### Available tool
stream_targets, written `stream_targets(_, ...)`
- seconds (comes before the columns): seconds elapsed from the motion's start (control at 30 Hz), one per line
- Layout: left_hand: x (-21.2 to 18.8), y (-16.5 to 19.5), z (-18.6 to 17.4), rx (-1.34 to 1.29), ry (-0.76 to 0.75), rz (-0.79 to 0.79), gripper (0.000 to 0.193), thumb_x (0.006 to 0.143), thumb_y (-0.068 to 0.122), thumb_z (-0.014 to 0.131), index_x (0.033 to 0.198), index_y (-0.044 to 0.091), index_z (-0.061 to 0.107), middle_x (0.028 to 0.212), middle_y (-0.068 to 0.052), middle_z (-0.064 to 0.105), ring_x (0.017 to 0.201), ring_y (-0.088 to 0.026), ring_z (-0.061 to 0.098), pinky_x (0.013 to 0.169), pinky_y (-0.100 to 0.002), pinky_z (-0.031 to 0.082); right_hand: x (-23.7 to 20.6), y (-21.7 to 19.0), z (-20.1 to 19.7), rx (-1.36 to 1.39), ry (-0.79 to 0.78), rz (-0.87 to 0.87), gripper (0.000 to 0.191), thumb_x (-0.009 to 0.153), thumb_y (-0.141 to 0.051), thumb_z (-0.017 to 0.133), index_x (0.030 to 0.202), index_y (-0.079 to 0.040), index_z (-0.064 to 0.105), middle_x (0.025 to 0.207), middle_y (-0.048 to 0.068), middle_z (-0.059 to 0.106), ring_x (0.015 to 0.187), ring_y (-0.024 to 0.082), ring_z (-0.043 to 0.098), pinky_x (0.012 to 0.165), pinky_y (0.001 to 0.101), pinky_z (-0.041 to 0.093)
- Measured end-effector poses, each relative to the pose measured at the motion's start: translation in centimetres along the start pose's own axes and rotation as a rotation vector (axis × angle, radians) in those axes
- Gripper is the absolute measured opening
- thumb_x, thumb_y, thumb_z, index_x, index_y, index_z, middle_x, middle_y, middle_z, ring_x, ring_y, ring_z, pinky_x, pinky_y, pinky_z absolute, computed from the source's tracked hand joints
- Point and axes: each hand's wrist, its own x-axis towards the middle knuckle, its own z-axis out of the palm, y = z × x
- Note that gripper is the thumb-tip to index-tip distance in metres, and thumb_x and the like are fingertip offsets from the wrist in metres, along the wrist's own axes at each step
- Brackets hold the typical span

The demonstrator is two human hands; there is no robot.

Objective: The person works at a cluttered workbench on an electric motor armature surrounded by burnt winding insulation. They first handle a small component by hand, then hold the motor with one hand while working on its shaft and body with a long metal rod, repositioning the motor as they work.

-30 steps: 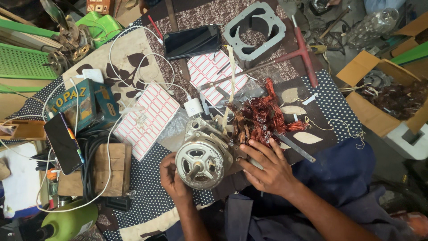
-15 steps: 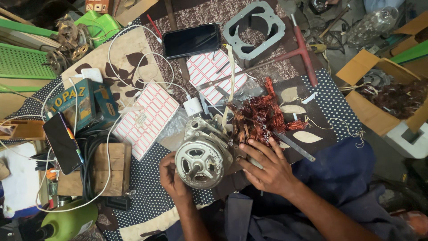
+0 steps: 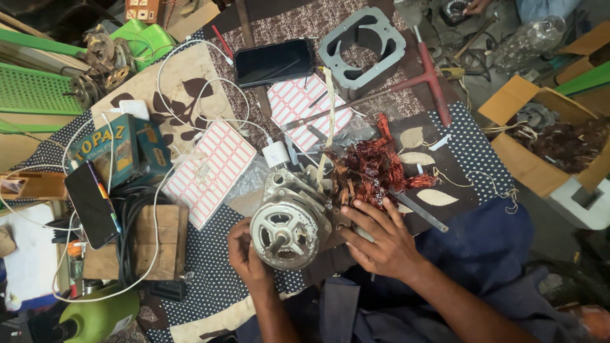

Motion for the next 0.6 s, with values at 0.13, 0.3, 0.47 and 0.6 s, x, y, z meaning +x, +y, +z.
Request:
stream_targets(0.13,0.03,0.12,0.10,0.004,0.000,0.001,0.029,0.101,0.023,0.061,0.115,-0.001,0.055,0.124,-0.015,0.062,0.110,-0.021,0.062,0.101,-0.035,0.050,-0.12,0.03,0.00,0.002,-0.006,0.003,0.036,0.081,-0.024,0.077,0.117,-0.019,0.073,0.149,0.006,0.055,0.139,0.027,0.050,0.123,0.0576,0.019)
stream_targets(0.3,0.05,0.36,0.25,-0.021,-0.004,-0.002,0.027,0.101,0.021,0.060,0.115,-0.002,0.055,0.123,-0.015,0.062,0.109,-0.021,0.063,0.100,-0.035,0.051,-0.20,0.00,0.17,0.006,-0.005,0.003,0.035,0.082,-0.024,0.077,0.117,-0.020,0.073,0.149,0.006,0.055,0.140,0.027,0.049,0.123,0.0573,0.018)
stream_targets(0.47,0.08,0.27,0.19,-0.012,-0.001,-0.002,0.028,0.101,0.021,0.061,0.115,-0.002,0.055,0.124,-0.016,0.062,0.109,-0.021,0.062,0.099,-0.035,0.051,-0.18,-0.01,0.13,0.003,-0.003,0.002,0.035,0.082,-0.024,0.077,0.117,-0.020,0.073,0.149,0.006,0.055,0.140,0.027,0.049,0.124,0.0571,0.018)
stream_targets(0.6,-0.02,0.13,0.08,-0.016,0.000,-0.009,0.028,0.102,0.022,0.062,0.115,-0.002,0.055,0.124,-0.016,0.062,0.110,-0.021,0.062,0.099,-0.035,0.051,-0.02,0.01,0.02,0.003,-0.005,0.003,0.036,0.082,-0.024,0.077,0.118,-0.020,0.073,0.149,0.006,0.054,0.140,0.027,0.049,0.123,0.0570,0.018)
